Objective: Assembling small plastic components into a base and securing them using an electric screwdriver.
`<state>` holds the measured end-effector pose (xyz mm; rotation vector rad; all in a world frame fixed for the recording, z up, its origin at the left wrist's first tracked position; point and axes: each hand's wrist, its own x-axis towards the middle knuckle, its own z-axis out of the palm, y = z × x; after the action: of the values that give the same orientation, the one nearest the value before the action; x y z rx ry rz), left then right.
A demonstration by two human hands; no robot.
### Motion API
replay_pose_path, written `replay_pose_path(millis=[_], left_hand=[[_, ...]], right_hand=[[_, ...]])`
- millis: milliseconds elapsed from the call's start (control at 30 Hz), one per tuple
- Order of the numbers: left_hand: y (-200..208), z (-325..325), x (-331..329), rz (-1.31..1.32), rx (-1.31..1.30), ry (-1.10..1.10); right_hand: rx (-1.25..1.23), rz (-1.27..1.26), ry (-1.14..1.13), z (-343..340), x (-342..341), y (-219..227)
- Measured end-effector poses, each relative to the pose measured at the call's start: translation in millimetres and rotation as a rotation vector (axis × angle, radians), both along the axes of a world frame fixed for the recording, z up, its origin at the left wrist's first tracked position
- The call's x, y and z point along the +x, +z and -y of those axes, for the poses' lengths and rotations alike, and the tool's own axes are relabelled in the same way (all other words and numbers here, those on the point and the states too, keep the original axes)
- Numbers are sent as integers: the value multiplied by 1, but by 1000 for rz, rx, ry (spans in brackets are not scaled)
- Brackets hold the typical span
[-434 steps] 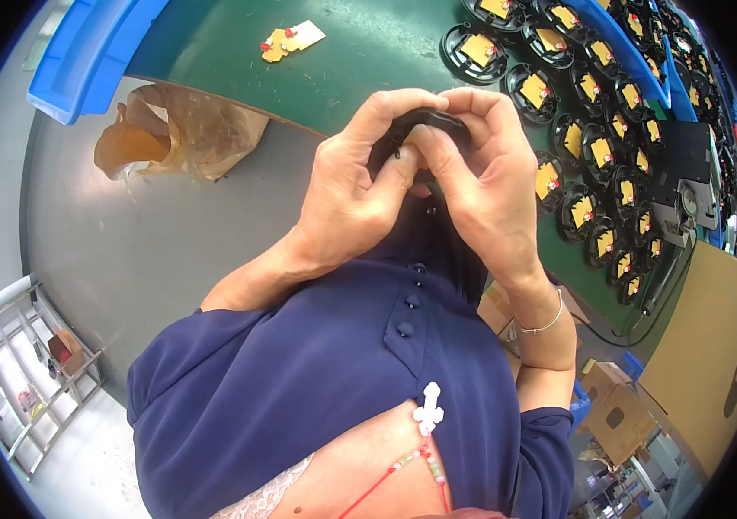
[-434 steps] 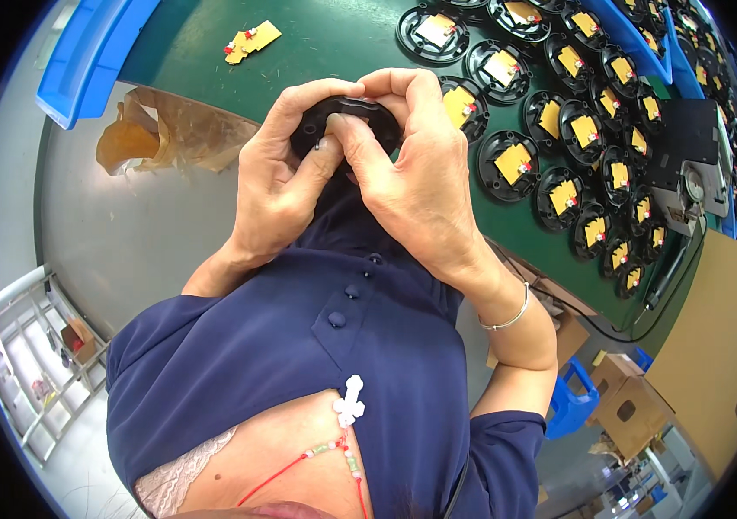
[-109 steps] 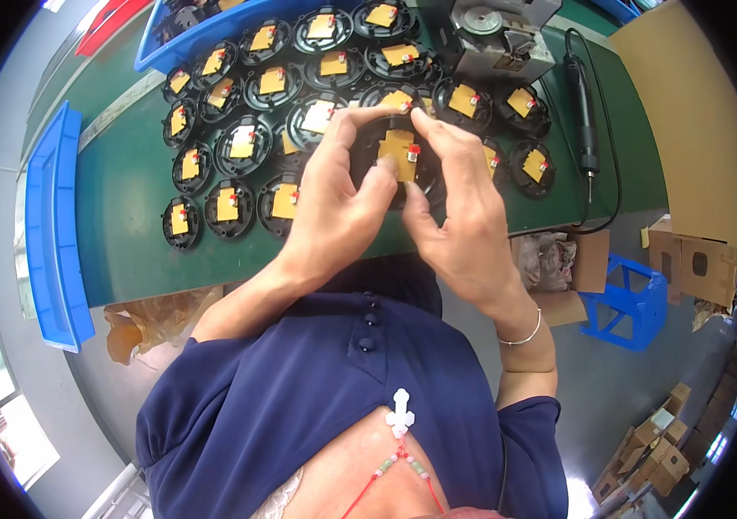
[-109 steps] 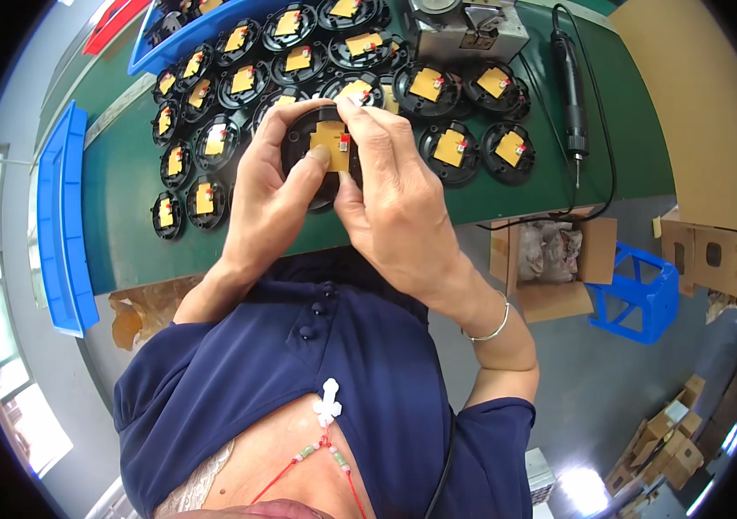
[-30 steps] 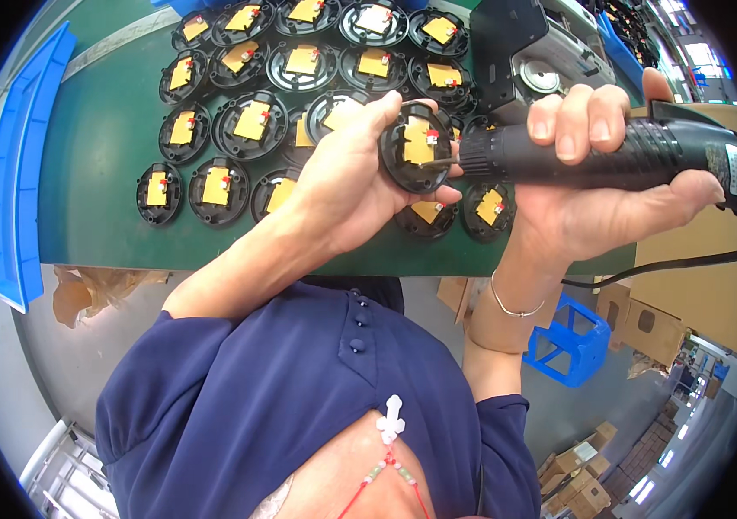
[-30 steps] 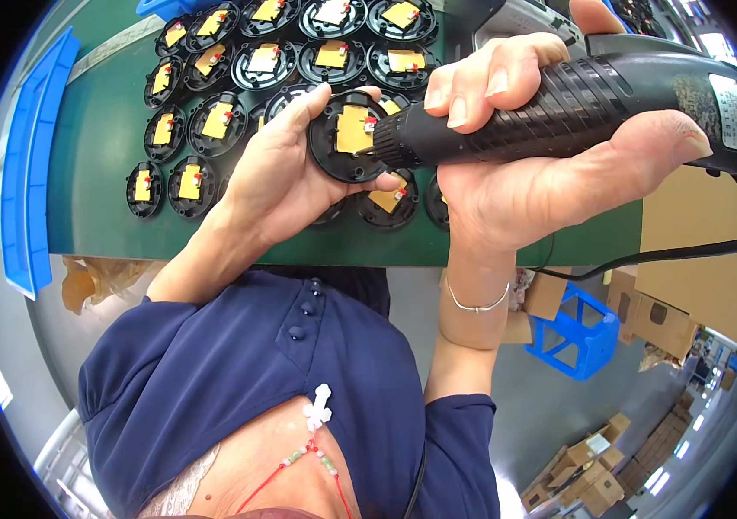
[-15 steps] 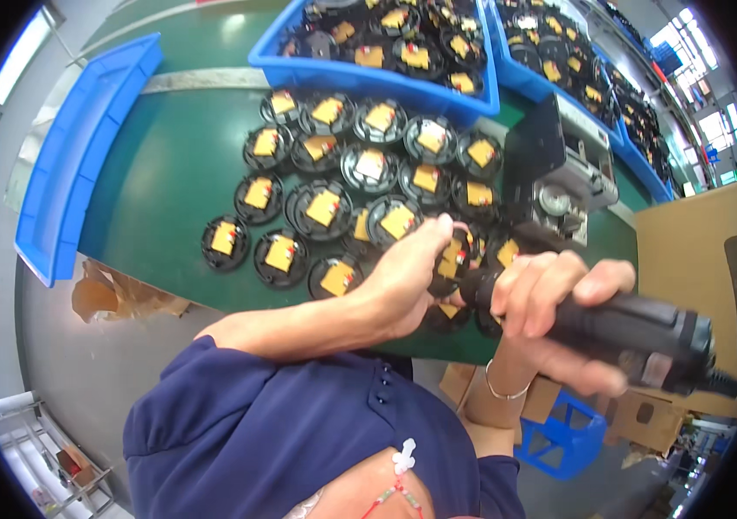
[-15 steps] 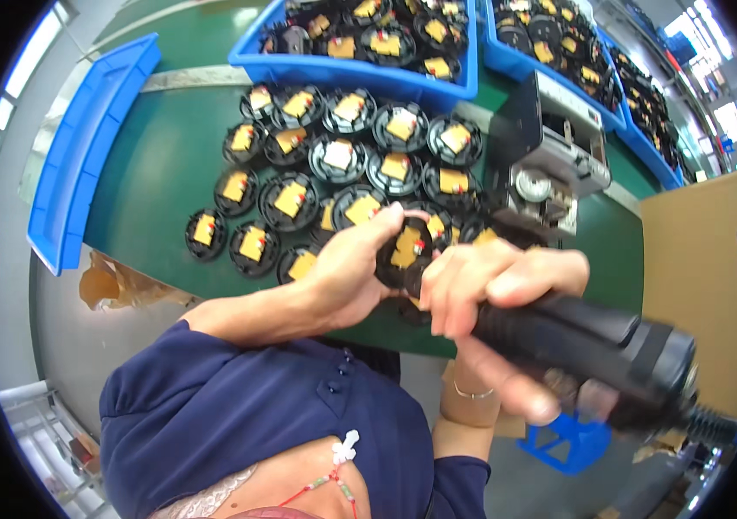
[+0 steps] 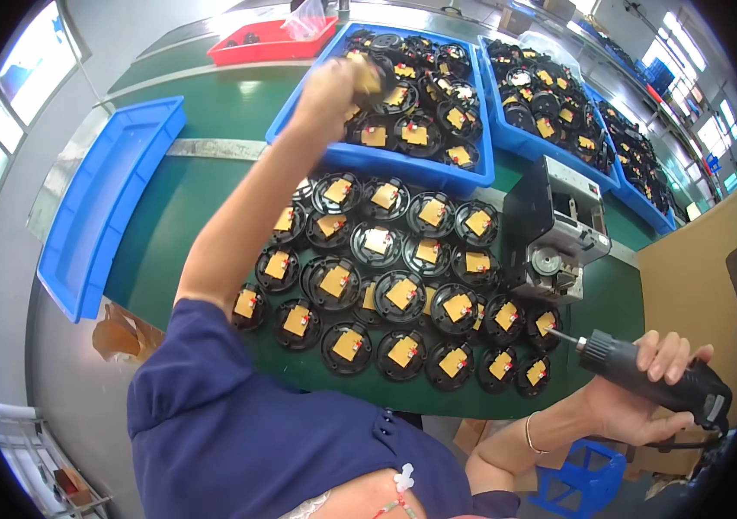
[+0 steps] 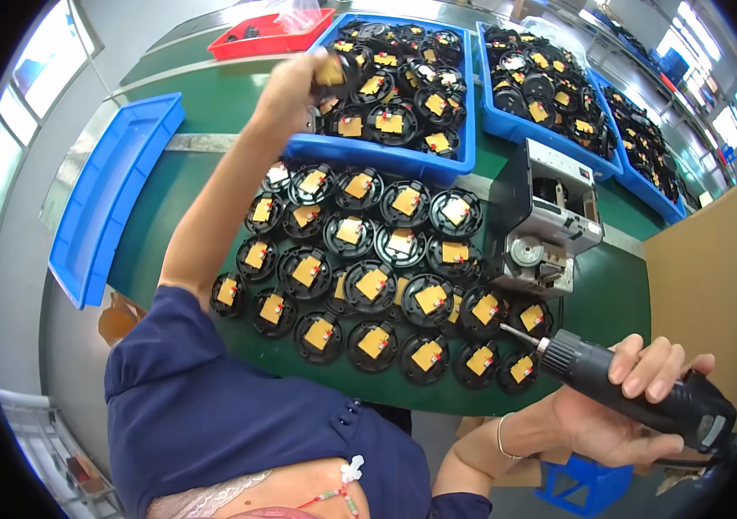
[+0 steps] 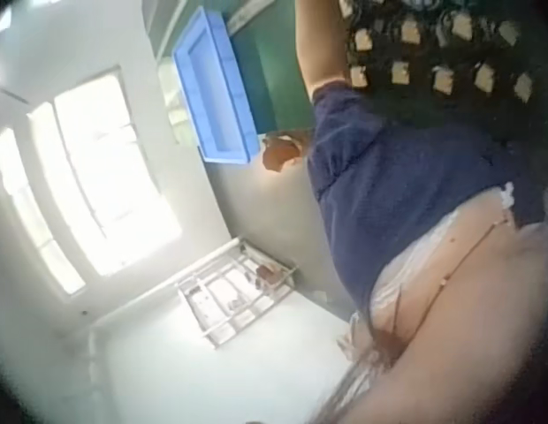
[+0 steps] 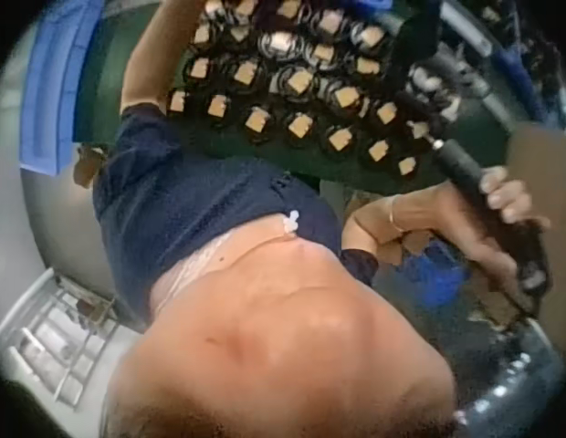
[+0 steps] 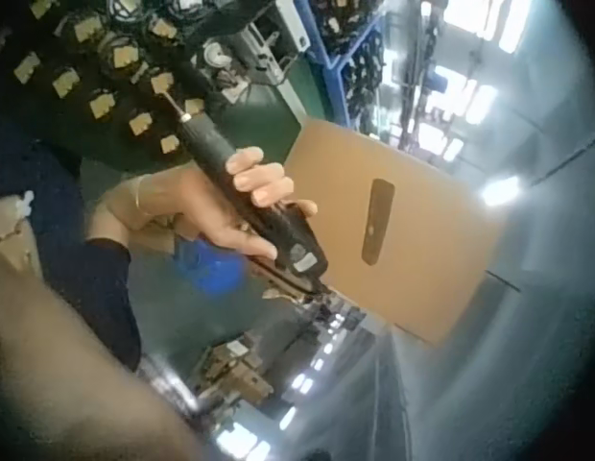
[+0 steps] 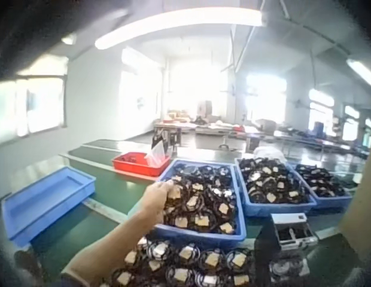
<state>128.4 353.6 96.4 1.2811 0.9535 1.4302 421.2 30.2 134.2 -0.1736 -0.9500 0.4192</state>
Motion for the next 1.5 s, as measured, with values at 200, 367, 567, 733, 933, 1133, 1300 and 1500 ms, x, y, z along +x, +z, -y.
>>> replay_pose_path(millis=[200, 367, 567, 733, 933, 1133, 1300, 1500], left_hand=[[14, -149, 35, -636, -177, 291], [8, -237, -103, -1023, 146, 405], [43, 14, 6, -797, 488, -115], [11, 198, 32, -908, 613, -435], [-33, 253, 55, -1009, 708, -696], [-64, 267, 111, -951, 874, -737], [-77, 282, 150, -984, 939, -854], [-90, 286, 159, -1007, 994, -786]], right_hand=[[-246, 84, -115, 13, 8, -23], [-214, 114, -2, -8, 39, -24], [-374, -12, -473, -31, 62, -27], [-454, -5, -537, -73, 63, -43], [-374, 94, -577, -92, 40, -44], [-544, 171, -468, -49, 22, -42], [-686, 211, -376, 22, 63, -69], [-733, 175, -424, 28, 55, -89]])
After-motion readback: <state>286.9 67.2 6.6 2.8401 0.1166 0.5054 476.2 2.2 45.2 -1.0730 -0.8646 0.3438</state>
